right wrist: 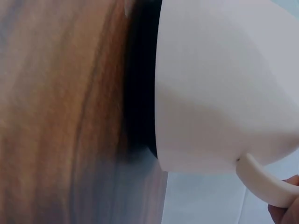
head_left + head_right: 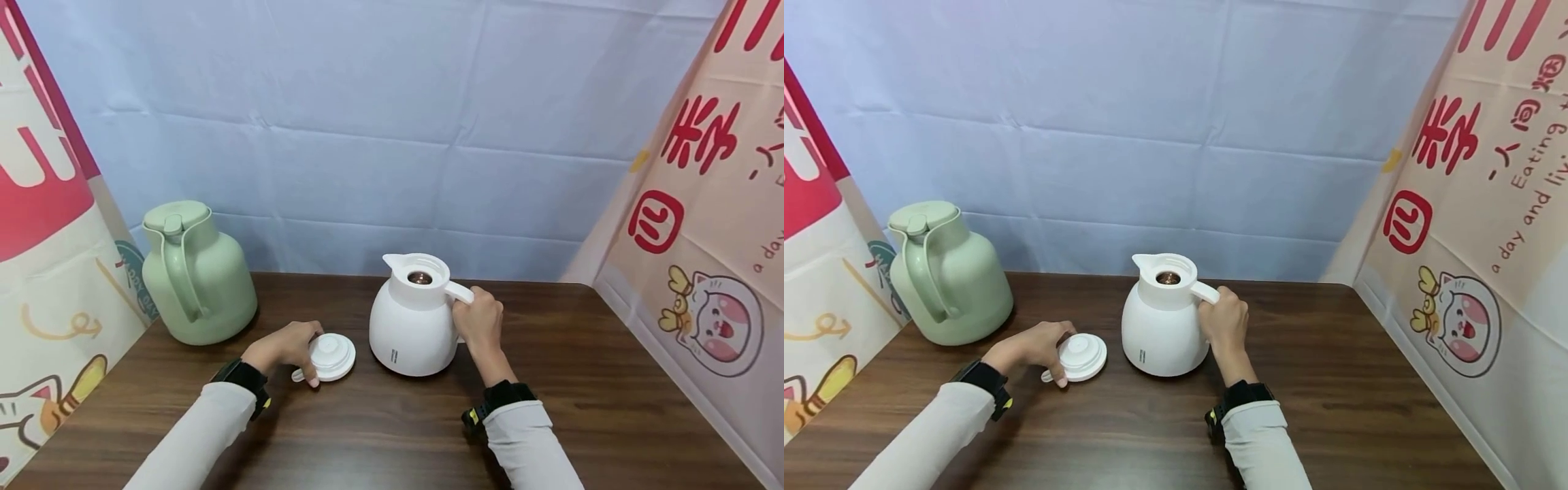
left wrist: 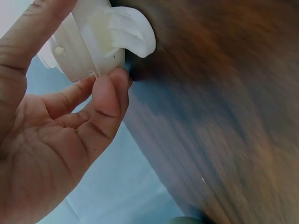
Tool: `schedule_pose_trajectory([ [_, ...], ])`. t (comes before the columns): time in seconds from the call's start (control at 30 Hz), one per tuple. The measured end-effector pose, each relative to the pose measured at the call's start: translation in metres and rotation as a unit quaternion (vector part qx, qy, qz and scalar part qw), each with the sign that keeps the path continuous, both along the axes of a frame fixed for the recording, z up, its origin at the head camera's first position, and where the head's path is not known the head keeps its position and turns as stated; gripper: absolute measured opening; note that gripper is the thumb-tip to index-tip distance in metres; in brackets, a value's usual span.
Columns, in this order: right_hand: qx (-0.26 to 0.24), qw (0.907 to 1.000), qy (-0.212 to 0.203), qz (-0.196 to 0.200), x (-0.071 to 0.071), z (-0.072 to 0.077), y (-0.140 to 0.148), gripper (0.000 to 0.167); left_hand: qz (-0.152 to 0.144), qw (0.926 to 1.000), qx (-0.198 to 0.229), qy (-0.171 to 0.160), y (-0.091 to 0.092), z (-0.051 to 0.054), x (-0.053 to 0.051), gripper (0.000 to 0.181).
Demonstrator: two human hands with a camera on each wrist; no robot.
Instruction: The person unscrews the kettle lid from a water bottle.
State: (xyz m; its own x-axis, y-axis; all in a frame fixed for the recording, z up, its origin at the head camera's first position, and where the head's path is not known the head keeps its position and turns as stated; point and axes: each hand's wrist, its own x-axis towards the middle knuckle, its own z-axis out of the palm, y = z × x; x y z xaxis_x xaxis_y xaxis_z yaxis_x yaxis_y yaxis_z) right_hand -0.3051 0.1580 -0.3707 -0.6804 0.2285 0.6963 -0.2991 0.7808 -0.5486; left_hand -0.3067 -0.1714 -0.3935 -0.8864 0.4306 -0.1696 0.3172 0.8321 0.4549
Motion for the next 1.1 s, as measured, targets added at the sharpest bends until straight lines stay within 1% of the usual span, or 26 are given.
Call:
schedule_pose_trajectory([
  [0.07, 0.001, 1.0000, -0.007, -0.005, -0.005, 0.000, 0.003, 0.029, 0.014, 0.9999, 0.000, -0.009, 0.004, -0.001, -0.005, 0.082],
  [0.17, 0.000, 0.9999, -0.009, -0.004, -0.012, 0.000, 0.005, 0.029, 0.035, 0.9991, -0.006, -0.022, 0.010, 0.002, -0.012, 0.083],
  [0.23, -0.003, 1.0000, -0.004, -0.007, -0.018, 0.001, 0.007, 0.029, 0.040, 0.9987, -0.011, -0.028, 0.014, 0.006, -0.016, 0.084],
  [0.3, -0.007, 0.9999, 0.002, -0.011, -0.022, 0.001, 0.010, 0.029, 0.037, 0.9988, -0.018, -0.028, 0.019, 0.009, -0.020, 0.085],
  [0.4, -0.009, 0.9997, 0.001, -0.021, -0.028, 0.001, 0.013, 0.029, 0.039, 0.9986, -0.025, -0.025, 0.027, 0.010, -0.026, 0.085],
  [0.63, -0.010, 0.9991, -0.029, -0.029, -0.041, 0.002, 0.013, 0.027, 0.086, 0.9962, -0.013, -0.007, 0.037, -0.001, -0.040, 0.087],
  [0.77, -0.022, 0.9982, -0.042, -0.038, -0.047, 0.004, 0.012, 0.027, 0.111, 0.9938, 0.004, -0.009, 0.042, -0.004, -0.047, 0.089],
  [0.83, -0.030, 0.9973, -0.051, -0.044, -0.049, 0.005, 0.013, 0.025, 0.125, 0.9920, 0.014, -0.012, 0.044, -0.005, -0.050, 0.086],
  [0.93, -0.036, 0.9959, -0.064, -0.054, -0.053, 0.004, 0.013, 0.019, 0.139, 0.9899, 0.024, -0.013, 0.048, -0.006, -0.053, 0.079],
  [1.03, -0.039, 0.9938, -0.079, -0.068, -0.056, 0.004, 0.012, 0.012, 0.154, 0.9877, 0.024, -0.013, 0.052, -0.007, -0.057, 0.073],
  [1.1, -0.039, 0.9922, -0.091, -0.076, -0.058, 0.006, 0.011, 0.012, 0.165, 0.9860, 0.025, -0.007, 0.054, -0.007, -0.061, 0.069],
])
